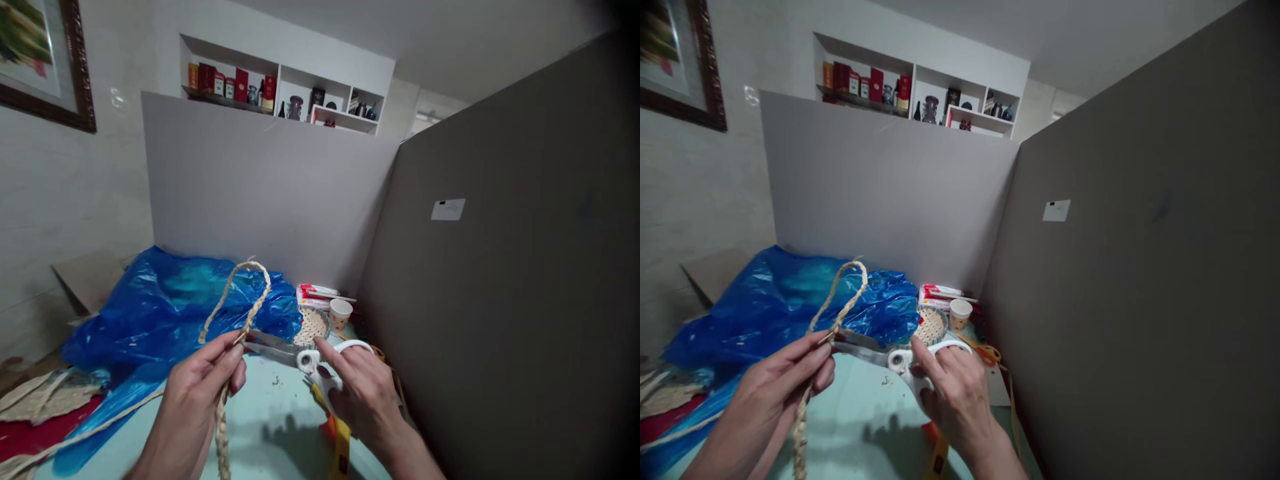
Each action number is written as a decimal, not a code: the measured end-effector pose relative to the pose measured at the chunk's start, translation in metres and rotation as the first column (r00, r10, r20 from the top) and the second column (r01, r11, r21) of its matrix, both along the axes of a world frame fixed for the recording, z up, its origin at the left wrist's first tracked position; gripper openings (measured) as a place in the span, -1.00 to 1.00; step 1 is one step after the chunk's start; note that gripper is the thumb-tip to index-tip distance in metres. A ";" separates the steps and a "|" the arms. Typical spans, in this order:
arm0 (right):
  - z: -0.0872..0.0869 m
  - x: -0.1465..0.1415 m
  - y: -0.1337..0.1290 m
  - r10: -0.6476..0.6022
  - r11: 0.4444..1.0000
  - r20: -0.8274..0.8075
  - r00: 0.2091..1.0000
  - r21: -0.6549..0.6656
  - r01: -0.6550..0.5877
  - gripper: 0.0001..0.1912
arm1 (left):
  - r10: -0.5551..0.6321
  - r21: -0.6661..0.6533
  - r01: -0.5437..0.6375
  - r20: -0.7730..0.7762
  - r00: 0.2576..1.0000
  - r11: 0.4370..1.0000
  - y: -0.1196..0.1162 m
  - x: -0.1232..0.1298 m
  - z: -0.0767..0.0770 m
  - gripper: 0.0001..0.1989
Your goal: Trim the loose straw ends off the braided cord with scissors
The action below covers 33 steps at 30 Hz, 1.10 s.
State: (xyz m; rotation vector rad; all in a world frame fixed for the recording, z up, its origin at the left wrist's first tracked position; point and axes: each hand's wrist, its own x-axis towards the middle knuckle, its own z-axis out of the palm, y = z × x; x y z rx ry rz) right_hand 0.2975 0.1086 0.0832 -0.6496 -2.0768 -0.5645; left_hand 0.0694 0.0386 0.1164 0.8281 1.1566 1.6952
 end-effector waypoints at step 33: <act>0.000 0.009 -0.002 -0.019 0.996 -0.004 1.000 0.089 0.020 -0.55 | -0.131 -0.072 0.117 -0.220 0.967 0.990 -0.008 0.002 -0.006 -0.60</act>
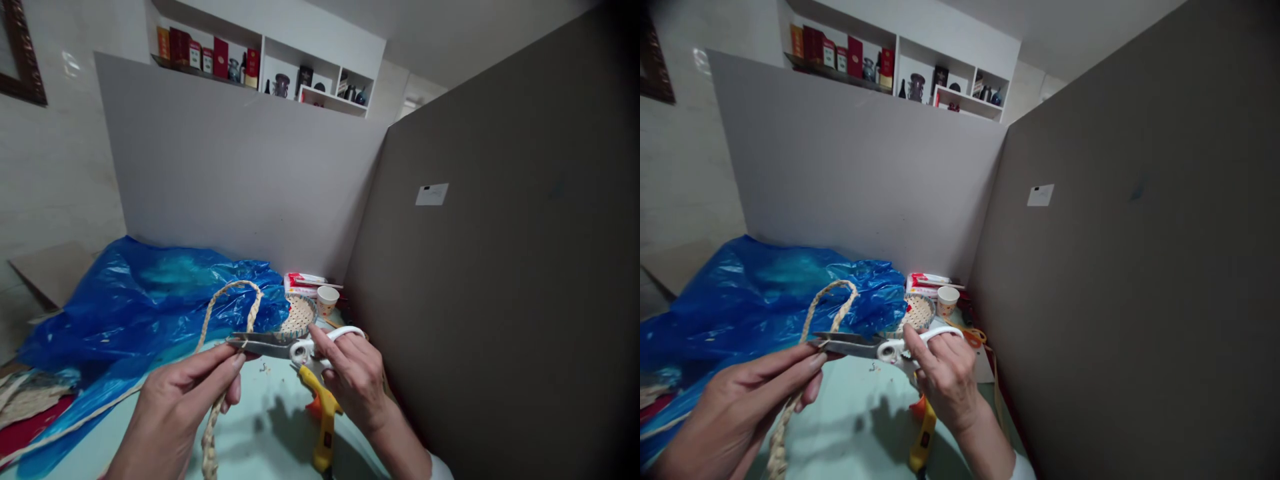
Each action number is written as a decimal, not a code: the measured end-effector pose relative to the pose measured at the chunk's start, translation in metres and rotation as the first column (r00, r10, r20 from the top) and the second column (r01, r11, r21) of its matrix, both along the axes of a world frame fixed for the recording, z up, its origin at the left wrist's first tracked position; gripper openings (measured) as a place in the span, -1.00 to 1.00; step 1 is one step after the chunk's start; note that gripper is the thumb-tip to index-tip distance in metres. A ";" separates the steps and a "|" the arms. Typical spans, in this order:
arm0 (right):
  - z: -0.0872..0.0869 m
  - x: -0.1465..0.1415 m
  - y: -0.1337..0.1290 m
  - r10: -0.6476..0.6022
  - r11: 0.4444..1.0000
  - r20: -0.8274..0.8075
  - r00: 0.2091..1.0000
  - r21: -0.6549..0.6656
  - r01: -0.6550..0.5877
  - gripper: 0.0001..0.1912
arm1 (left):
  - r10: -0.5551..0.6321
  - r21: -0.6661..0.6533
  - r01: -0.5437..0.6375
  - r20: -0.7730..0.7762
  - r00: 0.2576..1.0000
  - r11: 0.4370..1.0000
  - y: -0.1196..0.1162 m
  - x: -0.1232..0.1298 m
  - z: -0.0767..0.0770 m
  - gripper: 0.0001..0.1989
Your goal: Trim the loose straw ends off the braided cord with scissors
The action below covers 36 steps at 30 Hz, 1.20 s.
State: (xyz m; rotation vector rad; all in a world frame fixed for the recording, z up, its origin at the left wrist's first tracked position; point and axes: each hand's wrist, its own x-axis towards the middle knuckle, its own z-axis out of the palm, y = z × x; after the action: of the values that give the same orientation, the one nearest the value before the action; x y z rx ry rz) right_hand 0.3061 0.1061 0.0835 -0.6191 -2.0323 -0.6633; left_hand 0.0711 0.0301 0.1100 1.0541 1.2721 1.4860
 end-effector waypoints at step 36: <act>0.029 -0.042 -0.021 -0.299 0.031 -0.925 0.234 -0.254 -0.967 -0.45 | 0.222 0.150 -0.166 -0.568 0.793 0.975 -0.013 0.017 -0.025 -0.80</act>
State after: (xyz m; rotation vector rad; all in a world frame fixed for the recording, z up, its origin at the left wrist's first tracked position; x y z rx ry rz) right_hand 0.2642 0.0848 0.1122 -0.5977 -0.9886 1.5061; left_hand 0.0879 0.0169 0.0852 1.5601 1.7971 1.4284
